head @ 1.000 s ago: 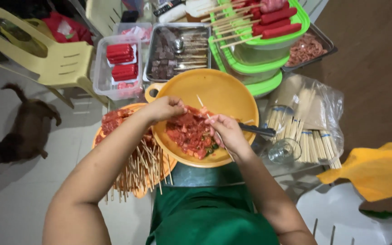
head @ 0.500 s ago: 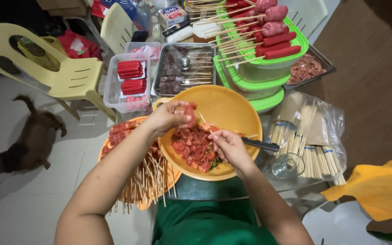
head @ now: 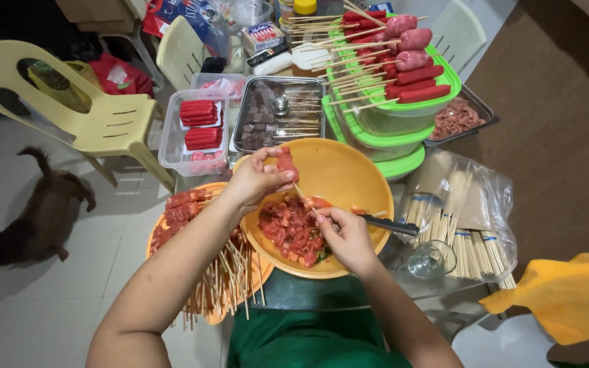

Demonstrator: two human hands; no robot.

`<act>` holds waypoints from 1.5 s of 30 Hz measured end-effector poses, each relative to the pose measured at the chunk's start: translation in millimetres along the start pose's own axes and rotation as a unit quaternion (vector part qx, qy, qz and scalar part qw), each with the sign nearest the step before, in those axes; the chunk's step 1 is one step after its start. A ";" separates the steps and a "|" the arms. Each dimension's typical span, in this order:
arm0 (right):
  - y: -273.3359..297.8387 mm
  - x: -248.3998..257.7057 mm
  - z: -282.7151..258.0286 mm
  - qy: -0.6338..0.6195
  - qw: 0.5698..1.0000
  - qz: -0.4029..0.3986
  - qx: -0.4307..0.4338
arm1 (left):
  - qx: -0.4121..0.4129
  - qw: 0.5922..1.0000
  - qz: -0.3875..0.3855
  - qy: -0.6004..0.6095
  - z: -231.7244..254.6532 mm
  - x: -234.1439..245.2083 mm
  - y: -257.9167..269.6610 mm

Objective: The person is skewering pieces of marinated meat onto wooden sticks to prepare kebabs or satay.

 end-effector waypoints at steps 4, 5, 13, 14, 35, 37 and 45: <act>2.0 2.8 -11.2 0.022 1.000 0.005 0.006 | -0.010 1.000 0.006 -0.003 4.9 -3.9 5.6; 2.9 2.8 -17.4 0.027 1.000 0.008 0.015 | -0.027 0.999 0.017 -0.013 9.1 -5.0 9.0; 8.1 4.5 -21.8 0.056 0.997 0.030 0.047 | -0.072 0.991 0.079 -0.078 34.9 -23.1 35.5; 7.8 5.8 -17.6 0.076 0.995 0.034 0.056 | -0.073 0.992 0.072 -0.076 22.6 -20.0 23.0; 5.3 -1.1 -17.2 0.147 0.984 0.055 0.080 | -0.002 0.994 0.055 0.092 17.0 -30.4 39.7; 5.2 -2.2 -17.6 0.140 0.985 0.057 0.083 | -0.008 0.994 0.049 0.095 13.3 -30.1 37.6; 1.6 -1.6 9.4 0.043 0.998 0.041 0.036 | -0.039 0.990 -0.041 0.131 -6.2 -28.3 15.4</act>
Point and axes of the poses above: each hand's wrist, its own y-axis away from the middle knuckle, its own x-axis out of the back of the hand, z = x × y, the point moved 7 cm from there along -y, towards the middle knuckle, and after that the axes turned 10 degrees about -y, right-handed, at the moved point
